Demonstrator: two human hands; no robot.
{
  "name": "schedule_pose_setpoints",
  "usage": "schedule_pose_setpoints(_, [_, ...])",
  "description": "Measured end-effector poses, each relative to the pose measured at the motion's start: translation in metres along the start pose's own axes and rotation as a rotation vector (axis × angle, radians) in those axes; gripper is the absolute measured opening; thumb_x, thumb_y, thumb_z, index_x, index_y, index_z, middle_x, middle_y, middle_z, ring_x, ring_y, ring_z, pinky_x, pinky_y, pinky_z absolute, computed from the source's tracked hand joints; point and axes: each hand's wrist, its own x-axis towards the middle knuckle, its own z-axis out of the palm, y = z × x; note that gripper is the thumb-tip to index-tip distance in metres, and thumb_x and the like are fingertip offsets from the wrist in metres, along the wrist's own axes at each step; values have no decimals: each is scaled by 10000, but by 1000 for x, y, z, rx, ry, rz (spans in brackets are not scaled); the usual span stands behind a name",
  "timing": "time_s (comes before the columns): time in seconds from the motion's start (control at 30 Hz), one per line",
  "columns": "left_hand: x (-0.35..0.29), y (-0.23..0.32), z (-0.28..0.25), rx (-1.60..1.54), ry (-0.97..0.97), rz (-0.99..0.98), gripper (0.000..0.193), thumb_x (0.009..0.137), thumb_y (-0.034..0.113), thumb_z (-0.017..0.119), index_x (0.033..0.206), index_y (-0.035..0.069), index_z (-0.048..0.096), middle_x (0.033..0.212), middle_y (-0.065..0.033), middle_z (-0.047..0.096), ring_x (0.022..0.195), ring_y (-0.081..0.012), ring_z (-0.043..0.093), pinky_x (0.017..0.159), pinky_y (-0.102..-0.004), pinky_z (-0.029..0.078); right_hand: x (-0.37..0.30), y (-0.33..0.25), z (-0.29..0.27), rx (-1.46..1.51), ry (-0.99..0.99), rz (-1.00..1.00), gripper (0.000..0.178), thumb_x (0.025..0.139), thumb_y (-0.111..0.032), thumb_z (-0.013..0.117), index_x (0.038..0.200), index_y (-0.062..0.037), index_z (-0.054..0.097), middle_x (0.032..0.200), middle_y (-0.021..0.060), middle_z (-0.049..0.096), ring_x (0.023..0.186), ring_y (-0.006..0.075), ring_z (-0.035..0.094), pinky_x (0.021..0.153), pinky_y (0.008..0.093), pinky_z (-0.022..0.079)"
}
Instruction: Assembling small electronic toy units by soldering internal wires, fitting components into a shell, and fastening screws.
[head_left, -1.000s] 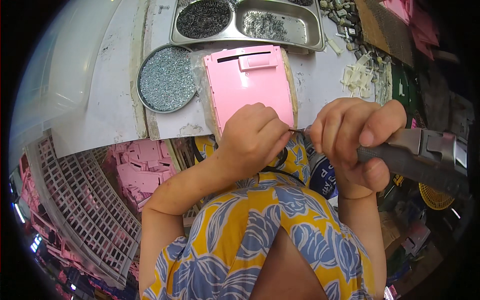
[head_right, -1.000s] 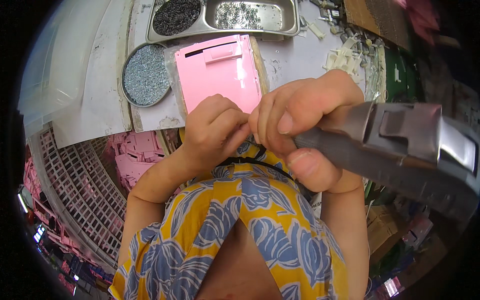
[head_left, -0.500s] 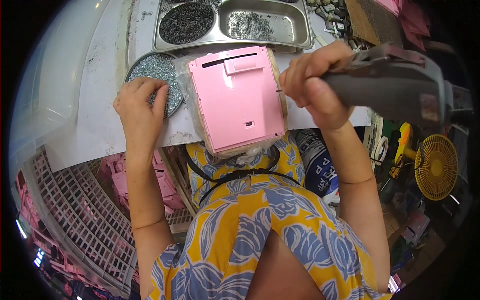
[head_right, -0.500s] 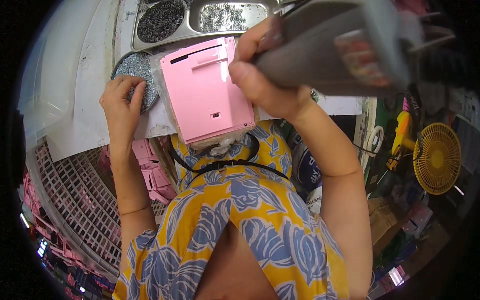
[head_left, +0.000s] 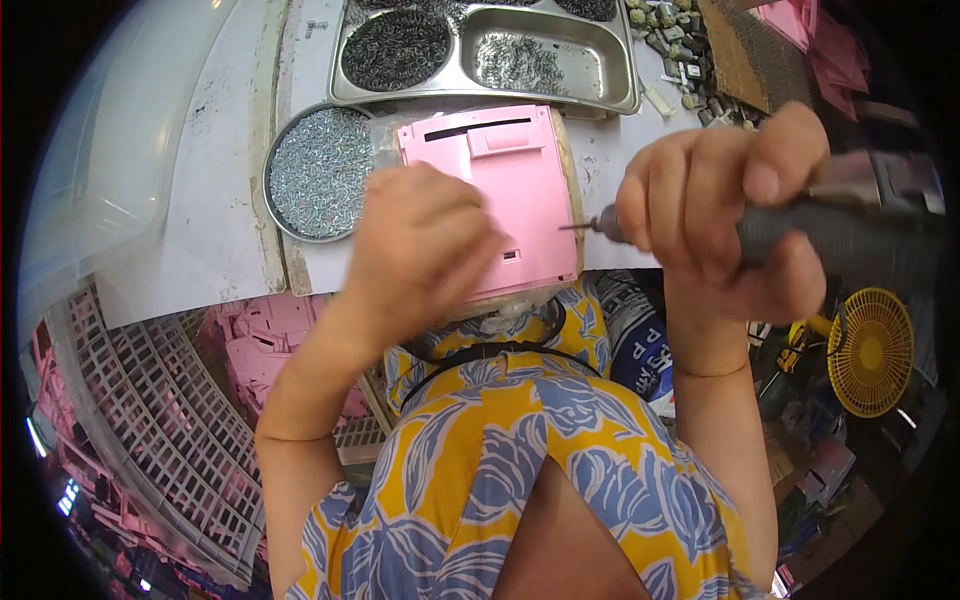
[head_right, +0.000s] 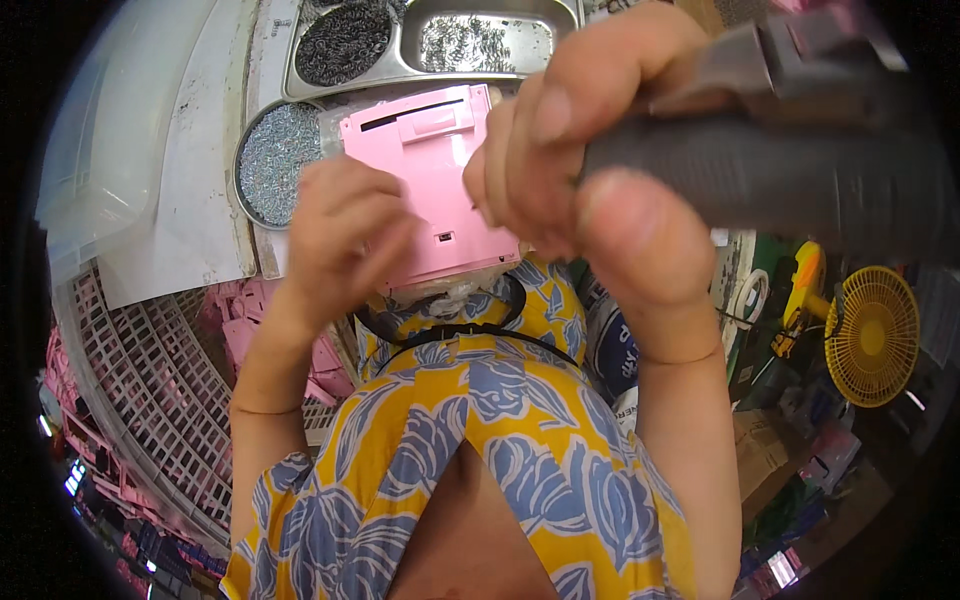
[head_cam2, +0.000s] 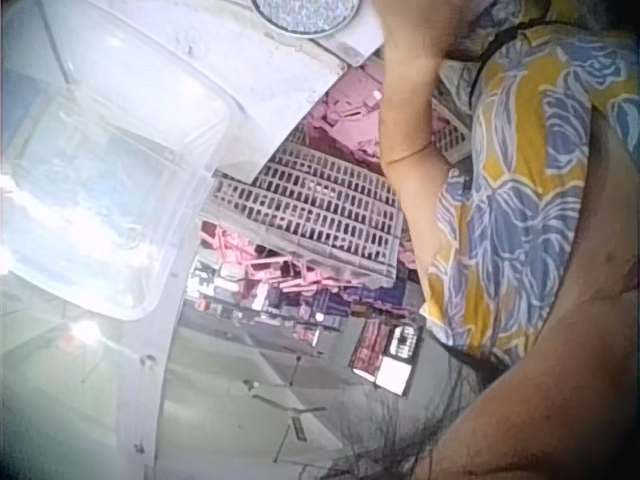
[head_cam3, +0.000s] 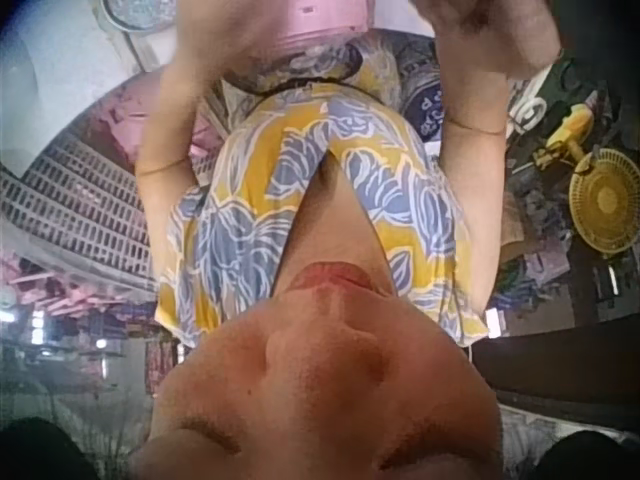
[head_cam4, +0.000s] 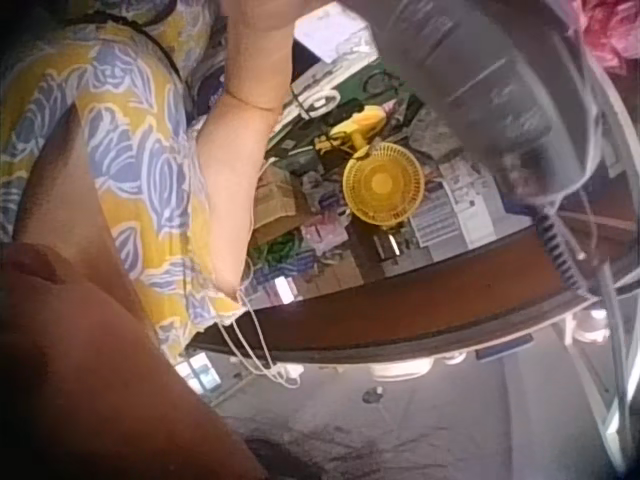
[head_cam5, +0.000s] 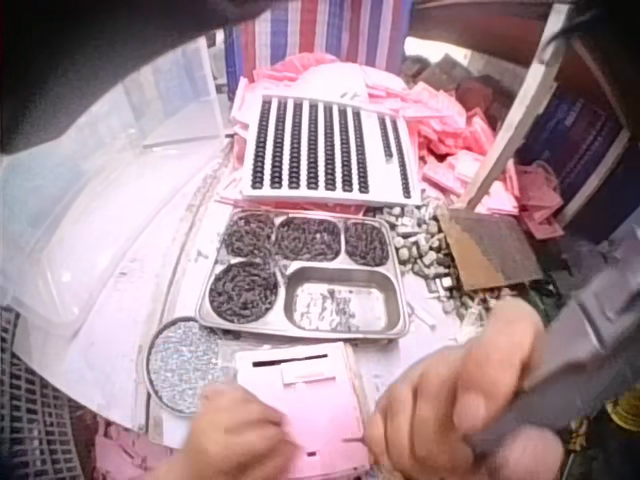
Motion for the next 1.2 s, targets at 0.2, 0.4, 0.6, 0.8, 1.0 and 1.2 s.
schedule_pose_setpoints(0.2, [-1,17,26,-168,89,-1,169,729,139,814,852,147,698,891,31,649,766,-160,564,758,-358,340,-10,-16,11,27,-42,3,328,930,-390,719,1062,-202,486,566,-80,516,439,68,491,483,251,452])
schedule_pose_setpoints(0.4, [-3,23,30,-100,130,19,194,723,132,809,889,147,710,885,37,661,728,-153,558,734,-352,312,-10,-19,15,68,-40,-7,318,926,-384,730,1020,-205,484,557,-80,533,437,64,509,495,253,481])
schedule_pose_setpoints(0.6, [-12,20,32,-86,167,41,213,724,132,808,919,132,723,894,32,676,710,-150,554,729,-359,307,-11,-10,23,64,-15,8,301,924,-355,725,1013,-202,482,558,-68,538,430,73,506,484,253,480])
schedule_pose_setpoints(0.8, [-4,16,16,12,191,-14,236,735,178,825,931,97,723,975,-34,695,795,-206,598,829,-376,364,4,-14,12,13,-31,-54,218,954,-328,633,1041,-178,501,575,-71,497,446,96,462,506,278,445])
schedule_pose_setpoints(1.0, [-30,-63,-37,625,-11,-498,162,809,209,768,939,120,731,1018,-45,654,1003,-263,601,949,-436,341,36,36,-51,-39,44,-156,231,961,-193,479,1158,-98,552,618,-1,378,530,144,376,560,340,381])
schedule_pose_setpoints(1.2, [-34,-77,-34,453,95,-472,106,892,165,686,831,80,670,966,-53,622,967,-267,566,898,-419,345,49,67,-55,-87,23,-77,154,939,-116,543,1082,-58,529,600,30,425,511,138,397,543,341,408])
